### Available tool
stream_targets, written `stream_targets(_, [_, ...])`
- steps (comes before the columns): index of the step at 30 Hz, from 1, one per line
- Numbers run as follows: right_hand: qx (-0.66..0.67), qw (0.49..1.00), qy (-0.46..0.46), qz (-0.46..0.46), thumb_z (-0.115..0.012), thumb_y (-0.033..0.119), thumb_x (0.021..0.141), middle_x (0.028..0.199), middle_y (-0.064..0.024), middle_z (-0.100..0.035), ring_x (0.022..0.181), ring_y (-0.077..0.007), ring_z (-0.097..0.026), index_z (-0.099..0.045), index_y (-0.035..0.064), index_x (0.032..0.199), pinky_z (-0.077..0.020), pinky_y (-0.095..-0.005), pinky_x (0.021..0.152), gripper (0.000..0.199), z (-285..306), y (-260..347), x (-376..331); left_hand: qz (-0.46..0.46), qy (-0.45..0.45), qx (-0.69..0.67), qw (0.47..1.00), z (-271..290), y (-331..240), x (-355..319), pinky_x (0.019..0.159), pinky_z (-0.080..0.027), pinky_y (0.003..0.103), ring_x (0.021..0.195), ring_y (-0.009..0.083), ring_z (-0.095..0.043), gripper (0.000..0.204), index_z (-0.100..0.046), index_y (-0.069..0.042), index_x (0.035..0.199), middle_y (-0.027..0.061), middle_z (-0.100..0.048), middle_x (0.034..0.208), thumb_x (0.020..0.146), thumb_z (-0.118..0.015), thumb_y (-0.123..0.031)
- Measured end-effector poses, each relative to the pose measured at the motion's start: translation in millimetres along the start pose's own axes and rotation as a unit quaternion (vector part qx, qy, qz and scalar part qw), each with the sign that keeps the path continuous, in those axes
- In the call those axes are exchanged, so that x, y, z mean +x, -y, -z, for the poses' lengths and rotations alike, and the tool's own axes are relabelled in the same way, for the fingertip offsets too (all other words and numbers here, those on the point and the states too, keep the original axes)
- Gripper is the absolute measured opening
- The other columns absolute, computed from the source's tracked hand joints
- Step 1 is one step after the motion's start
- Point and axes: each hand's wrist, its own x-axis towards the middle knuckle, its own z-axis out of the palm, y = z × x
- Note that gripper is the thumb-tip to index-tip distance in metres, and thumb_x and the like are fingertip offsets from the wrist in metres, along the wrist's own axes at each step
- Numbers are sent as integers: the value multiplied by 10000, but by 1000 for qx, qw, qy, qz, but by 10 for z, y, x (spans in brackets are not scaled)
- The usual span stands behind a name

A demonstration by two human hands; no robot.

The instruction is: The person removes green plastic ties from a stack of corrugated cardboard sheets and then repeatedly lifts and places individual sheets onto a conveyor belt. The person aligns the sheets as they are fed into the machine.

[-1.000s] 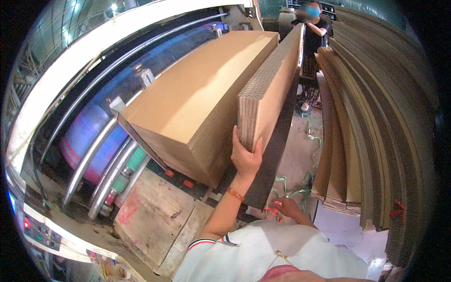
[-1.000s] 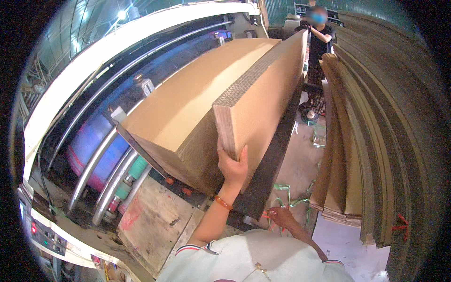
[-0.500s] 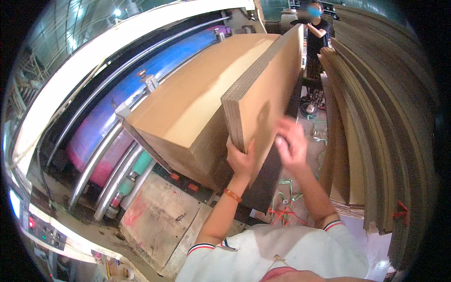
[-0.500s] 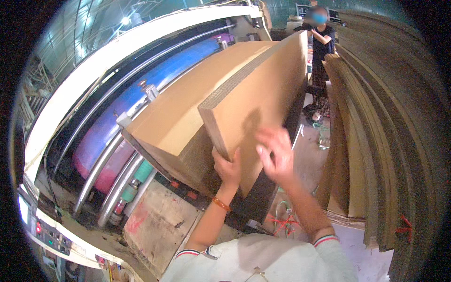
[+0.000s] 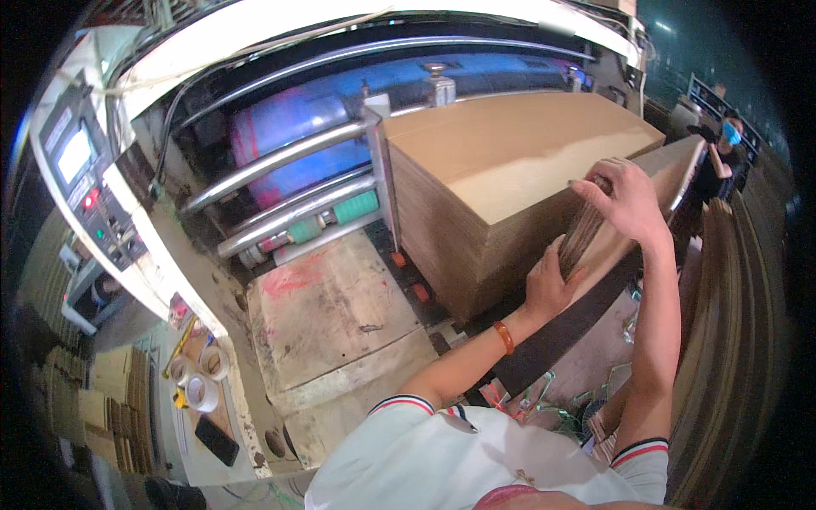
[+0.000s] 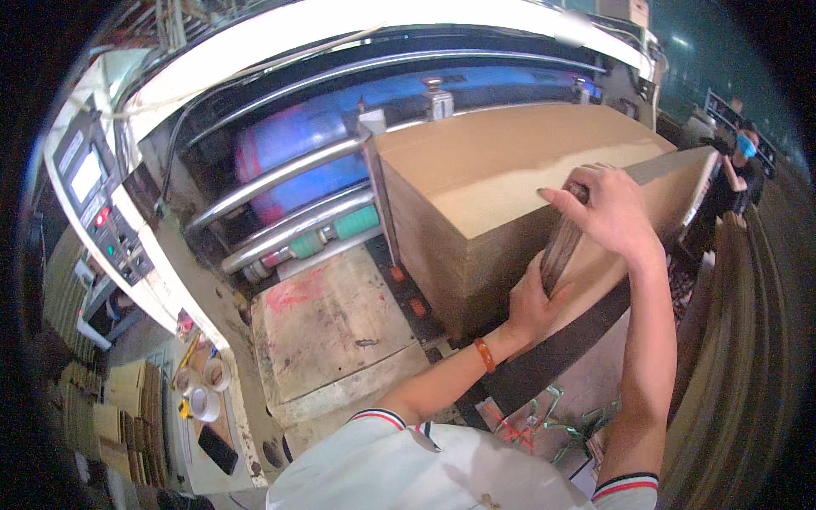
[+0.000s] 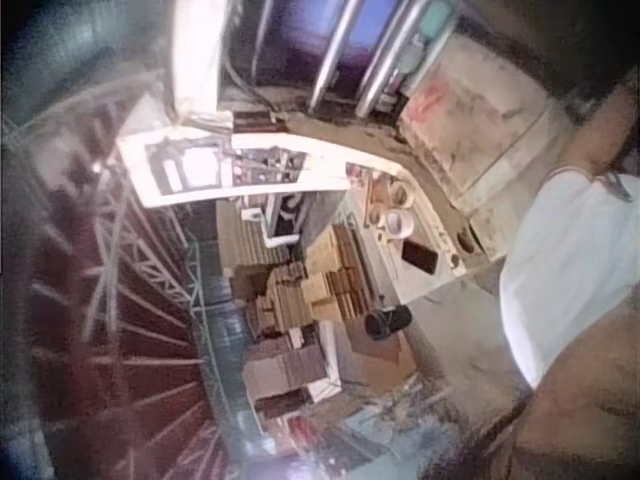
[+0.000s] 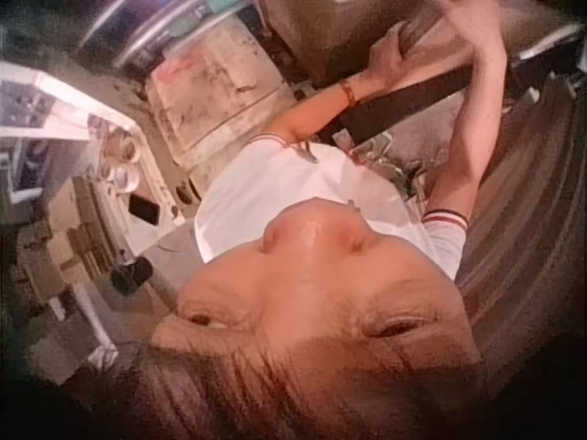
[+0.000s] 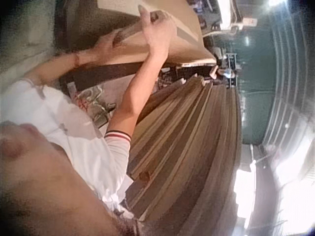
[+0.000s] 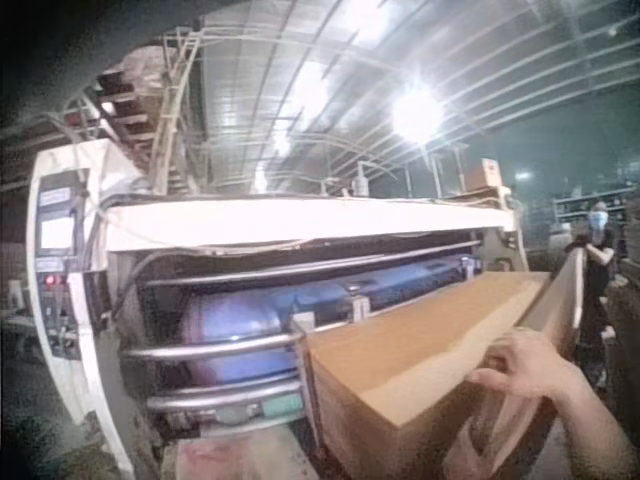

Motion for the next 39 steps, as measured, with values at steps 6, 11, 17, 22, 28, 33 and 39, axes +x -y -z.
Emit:
stream_targets(6, [-15, 999, -44, -22, -587, 356, 870, 772, -206, -648, 785, -386, -634, -700, 14, 799, -483, -471, 722, 367, -145, -51, 63, -146, -40, 48, 987, 361, 11, 133, 1030, -380, 485, 1223, 441, -474, 765, -301, 48, 1419, 291, -490, 1304, 904, -586, -440])
stream_targets(11, [13, 997, -43, -56, -581, 319, 845, 774, -214, -656, 793, -389, -639, -705, 19, 804, -491, -466, 753, 327, -177, -7, 83, -157, -125, 134, 971, 946, 13, 482, 1008, -394, 447, 1165, 376, -517, 524, -515, 34, 1284, 222, -557, 1242, 912, -591, -328])
stream_targets(17, [24, 997, -38, -67, -587, 298, 839, 814, -205, -676, 818, -380, -649, -720, 26, 848, -497, -446, 783, 303, -140, 3, 62, -216, -178, 204, 938, 1086, 287, 427, 995, -407, 427, 1117, 329, -560, 318, -632, -13, 1159, 145, -627, 1165, 860, -600, -115])
stream_targets(22, [41, 996, -40, -67, -594, 259, 840, 846, -187, -688, 844, -367, -653, -719, 27, 876, -495, -435, 805, 266, -127, 30, 39, -149, -192, 257, 935, 1078, 561, 486, 1076, -324, 460, 1224, 333, -492, 327, -607, -28, 1177, 128, -594, 1240, 865, -584, -124])
stream_targets(28, [56, 994, -64, -72, -610, 243, 841, 865, -178, -689, 860, -352, -656, -716, 33, 890, -493, -417, 811, 240, -84, 95, -22, -147, -181, 245, 941, 1028, 645, 500, 1076, -310, 493, 1212, 326, -496, 218, -634, -71, 1078, 93, -612, 1188, 884, -551, -127])
stream_targets(33, [48, 993, -97, -54, -624, 261, 843, 833, -164, -674, 848, -338, -639, -711, 34, 864, -481, -411, 782, 244, -99, 96, -34, -155, -206, 231, 938, 971, 715, 504, 1071, -309, 482, 1204, 336, -494, 186, -646, -68, 1033, 95, -609, 1187, 900, -539, -141])
stream_targets(39, [47, 995, -69, -51, -657, 217, 830, 840, -152, -647, 851, -309, -617, -675, 3, 846, -463, -374, 786, 216, -132, 49, -4, -153, -167, 208, 951, 1049, 722, 481, 1084, -288, 485, 1232, 349, -471, 232, -634, -74, 1073, 107, -599, 1206, 892, -581, -210])
